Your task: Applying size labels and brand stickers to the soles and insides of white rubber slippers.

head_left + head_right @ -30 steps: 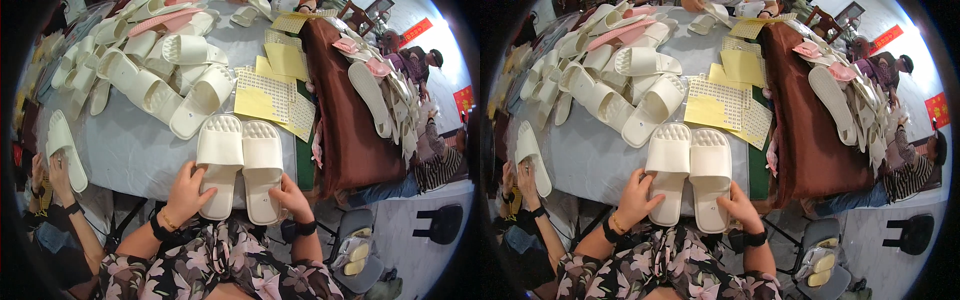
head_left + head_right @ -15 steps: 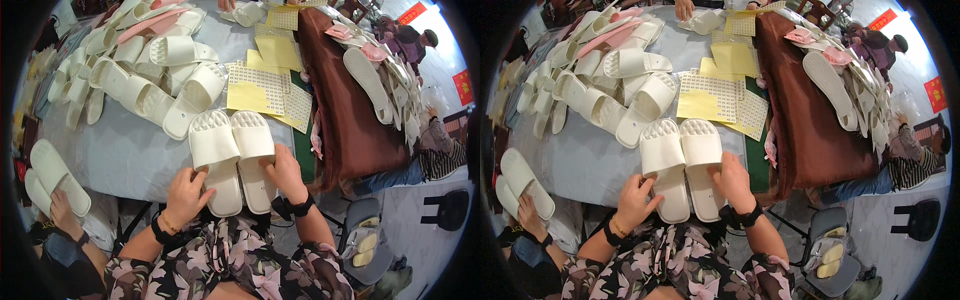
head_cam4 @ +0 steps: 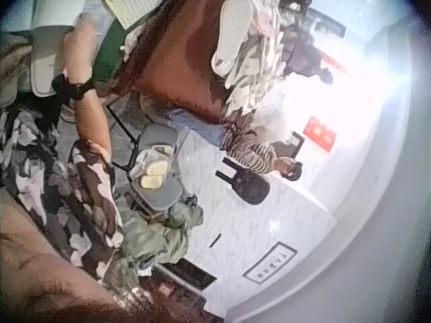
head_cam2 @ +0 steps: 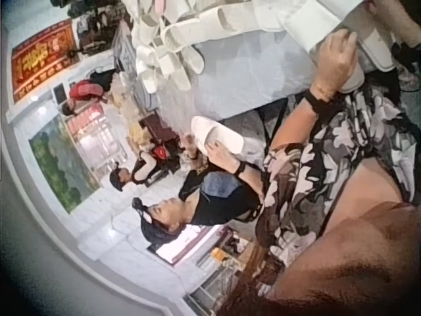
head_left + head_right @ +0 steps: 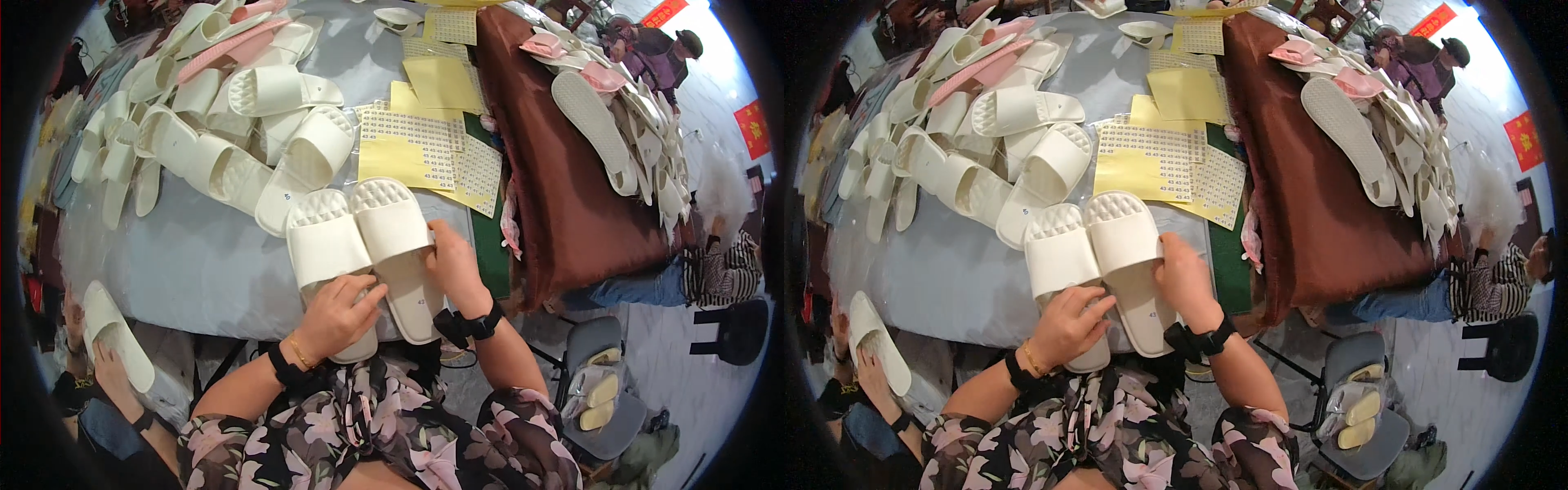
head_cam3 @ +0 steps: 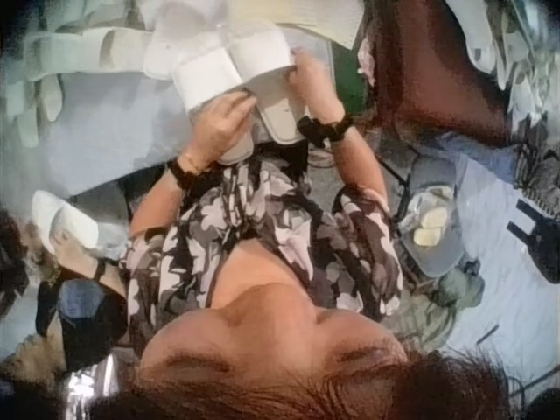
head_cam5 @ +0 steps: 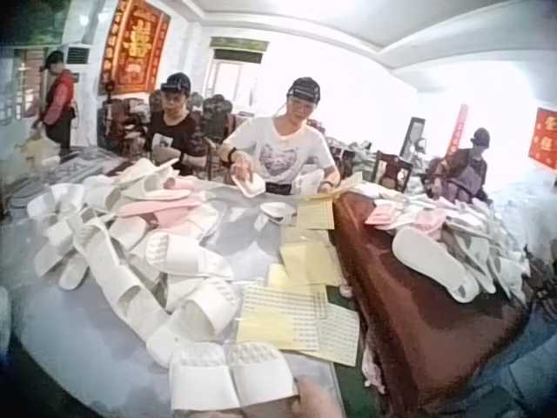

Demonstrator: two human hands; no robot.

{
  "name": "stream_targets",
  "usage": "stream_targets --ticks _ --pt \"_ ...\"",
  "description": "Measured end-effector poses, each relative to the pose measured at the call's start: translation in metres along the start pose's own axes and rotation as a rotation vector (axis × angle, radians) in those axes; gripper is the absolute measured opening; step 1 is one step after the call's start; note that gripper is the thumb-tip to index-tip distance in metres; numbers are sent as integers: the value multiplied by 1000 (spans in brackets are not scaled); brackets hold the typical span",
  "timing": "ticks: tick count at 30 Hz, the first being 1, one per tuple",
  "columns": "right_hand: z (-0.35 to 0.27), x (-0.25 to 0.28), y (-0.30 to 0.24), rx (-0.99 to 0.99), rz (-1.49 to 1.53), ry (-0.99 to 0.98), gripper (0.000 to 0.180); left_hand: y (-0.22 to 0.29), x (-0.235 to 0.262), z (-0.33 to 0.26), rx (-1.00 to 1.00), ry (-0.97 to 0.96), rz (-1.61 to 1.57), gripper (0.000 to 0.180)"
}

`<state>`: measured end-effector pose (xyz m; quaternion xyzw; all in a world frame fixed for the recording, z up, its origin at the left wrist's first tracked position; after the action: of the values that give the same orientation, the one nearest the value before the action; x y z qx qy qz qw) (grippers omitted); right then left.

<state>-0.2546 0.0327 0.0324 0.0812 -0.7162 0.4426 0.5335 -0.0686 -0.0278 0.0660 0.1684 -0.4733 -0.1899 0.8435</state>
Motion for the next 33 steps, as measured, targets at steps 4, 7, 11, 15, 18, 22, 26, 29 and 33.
stream_targets --ticks 4,7,11,15,18,22,26,29,33 --pt "-2 0 6 -11 112 -106 35 5 -18 4 -73 -91 65 47" --pt "-3 0 21 -40 263 -257 37 4 -25 4 -78 -119 92 46" --pt "10 22 46 -43 358 -147 31 3 -28 3 -74 -126 128 47" --pt "35 48 72 -114 368 64 22 1 -29 5 -48 -116 176 46" --pt "49 52 73 -109 291 92 19 0 -29 7 -31 -96 181 45" --pt "64 47 67 -103 199 156 17 -1 -29 9 -5 -93 181 46" --pt "77 42 58 -9 192 240 14 0 -30 9 -5 -97 196 45" --pt "84 36 55 32 176 239 13 -1 -30 8 6 -97 196 46" --pt "88 27 48 93 150 203 13 -2 -32 8 11 -106 186 46"
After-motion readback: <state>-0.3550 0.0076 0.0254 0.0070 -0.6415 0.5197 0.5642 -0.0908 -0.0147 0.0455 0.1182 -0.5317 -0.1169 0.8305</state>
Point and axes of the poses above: each hand's wrist, its own z-axis towards the middle knuckle, its own x-axis out of the back of the hand, y = z × x, the point moved 9 cm from there along z, towards the middle knuckle, and after that the axes turned 6 degrees about -x, right-handed, at the moved point
